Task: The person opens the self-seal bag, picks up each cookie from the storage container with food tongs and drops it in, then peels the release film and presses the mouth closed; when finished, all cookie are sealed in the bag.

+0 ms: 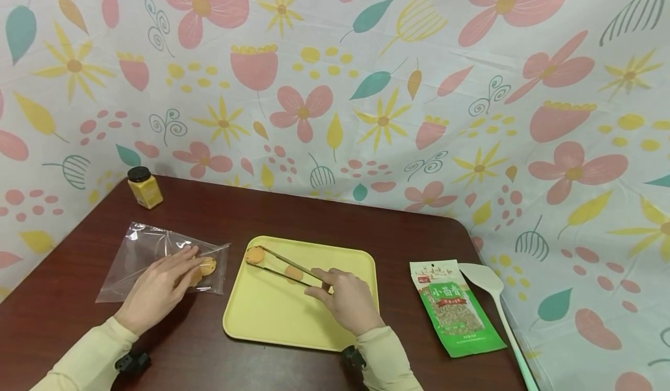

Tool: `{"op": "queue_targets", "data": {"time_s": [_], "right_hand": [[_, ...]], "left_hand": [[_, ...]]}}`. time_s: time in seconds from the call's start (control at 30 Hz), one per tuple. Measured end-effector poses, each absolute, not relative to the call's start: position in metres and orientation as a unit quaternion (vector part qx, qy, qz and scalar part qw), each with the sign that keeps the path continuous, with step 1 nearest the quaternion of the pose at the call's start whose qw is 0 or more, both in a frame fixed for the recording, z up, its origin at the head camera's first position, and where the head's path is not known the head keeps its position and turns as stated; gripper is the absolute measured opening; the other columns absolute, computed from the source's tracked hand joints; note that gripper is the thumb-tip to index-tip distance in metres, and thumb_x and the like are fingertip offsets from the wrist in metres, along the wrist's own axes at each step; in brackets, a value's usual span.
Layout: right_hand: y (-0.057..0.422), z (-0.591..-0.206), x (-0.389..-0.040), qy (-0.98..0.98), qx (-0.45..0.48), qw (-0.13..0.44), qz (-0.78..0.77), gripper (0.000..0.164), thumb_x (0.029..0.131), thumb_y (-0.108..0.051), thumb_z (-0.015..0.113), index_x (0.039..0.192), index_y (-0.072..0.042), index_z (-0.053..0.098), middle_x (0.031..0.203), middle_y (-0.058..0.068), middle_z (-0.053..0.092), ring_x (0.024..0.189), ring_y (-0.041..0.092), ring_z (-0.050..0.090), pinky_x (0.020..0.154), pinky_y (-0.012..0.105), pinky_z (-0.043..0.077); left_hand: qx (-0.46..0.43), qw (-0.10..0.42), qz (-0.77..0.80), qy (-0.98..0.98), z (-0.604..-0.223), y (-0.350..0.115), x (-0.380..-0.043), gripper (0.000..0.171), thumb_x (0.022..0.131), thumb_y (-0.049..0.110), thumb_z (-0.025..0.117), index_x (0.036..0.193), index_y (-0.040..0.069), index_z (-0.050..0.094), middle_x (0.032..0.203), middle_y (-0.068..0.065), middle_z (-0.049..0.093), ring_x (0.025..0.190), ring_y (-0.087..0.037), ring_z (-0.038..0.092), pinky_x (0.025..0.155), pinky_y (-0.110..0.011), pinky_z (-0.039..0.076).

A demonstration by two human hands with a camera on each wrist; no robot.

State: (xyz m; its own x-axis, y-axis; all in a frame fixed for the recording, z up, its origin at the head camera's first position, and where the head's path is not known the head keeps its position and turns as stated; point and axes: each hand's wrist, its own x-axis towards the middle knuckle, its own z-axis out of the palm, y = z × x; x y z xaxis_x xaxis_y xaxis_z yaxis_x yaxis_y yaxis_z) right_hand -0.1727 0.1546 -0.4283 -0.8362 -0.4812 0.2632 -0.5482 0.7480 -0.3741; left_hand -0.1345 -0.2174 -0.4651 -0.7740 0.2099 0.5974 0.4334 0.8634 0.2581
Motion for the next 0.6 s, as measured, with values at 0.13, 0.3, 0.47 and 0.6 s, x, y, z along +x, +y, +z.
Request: {"op": "queue_targets", "data": {"time_s": [0.13,0.3,0.47,0.6], "right_hand": [[0.144,-0.429,-0.173,-0.928,0.293,0.077,0.218,0.045,0.086,-0.049,0.067,0.119,-0.019,0.071,0.075,-0.021,0.055,0.053,-0.001,0.041,0.049,0.020,0.039],[0.132,-0.430,-0.174,-0.924,0.306,0.067,0.220,0.043,0.086,-0.048,0.067,0.123,-0.024,0.070,0.073,-0.024,0.050,0.051,0.001,0.037,0.049,0.020,0.037],[0.120,-0.428,-0.175,-0.917,0.323,0.052,0.226,0.044,0.087,-0.047,0.066,0.126,-0.025,0.068,0.074,-0.022,0.053,0.051,0.002,0.039,0.051,0.022,0.039],[0.113,-0.430,-0.176,-0.913,0.334,0.049,0.230,0.045,0.088,-0.049,0.064,0.123,-0.021,0.069,0.076,-0.021,0.057,0.056,0.003,0.048,0.053,0.021,0.042]], "left_hand": [[-0.175,0.289,-0.195,-0.921,-0.466,-0.218,-0.135,0.032,0.080,0.006,0.075,0.111,0.000,0.072,0.123,-0.021,0.064,0.117,-0.040,0.058,0.091,-0.059,0.047],[-0.174,0.289,-0.196,-0.921,-0.465,-0.217,-0.135,0.031,0.081,0.007,0.075,0.111,0.000,0.072,0.123,-0.021,0.063,0.117,-0.040,0.058,0.092,-0.059,0.046],[-0.174,0.291,-0.196,-0.920,-0.465,-0.217,-0.135,0.031,0.081,0.007,0.075,0.111,0.000,0.072,0.123,-0.021,0.063,0.117,-0.040,0.058,0.092,-0.059,0.046],[-0.176,0.295,-0.196,-0.918,-0.467,-0.217,-0.135,0.031,0.081,0.007,0.075,0.111,0.000,0.072,0.123,-0.021,0.063,0.117,-0.040,0.058,0.092,-0.058,0.046]]}}
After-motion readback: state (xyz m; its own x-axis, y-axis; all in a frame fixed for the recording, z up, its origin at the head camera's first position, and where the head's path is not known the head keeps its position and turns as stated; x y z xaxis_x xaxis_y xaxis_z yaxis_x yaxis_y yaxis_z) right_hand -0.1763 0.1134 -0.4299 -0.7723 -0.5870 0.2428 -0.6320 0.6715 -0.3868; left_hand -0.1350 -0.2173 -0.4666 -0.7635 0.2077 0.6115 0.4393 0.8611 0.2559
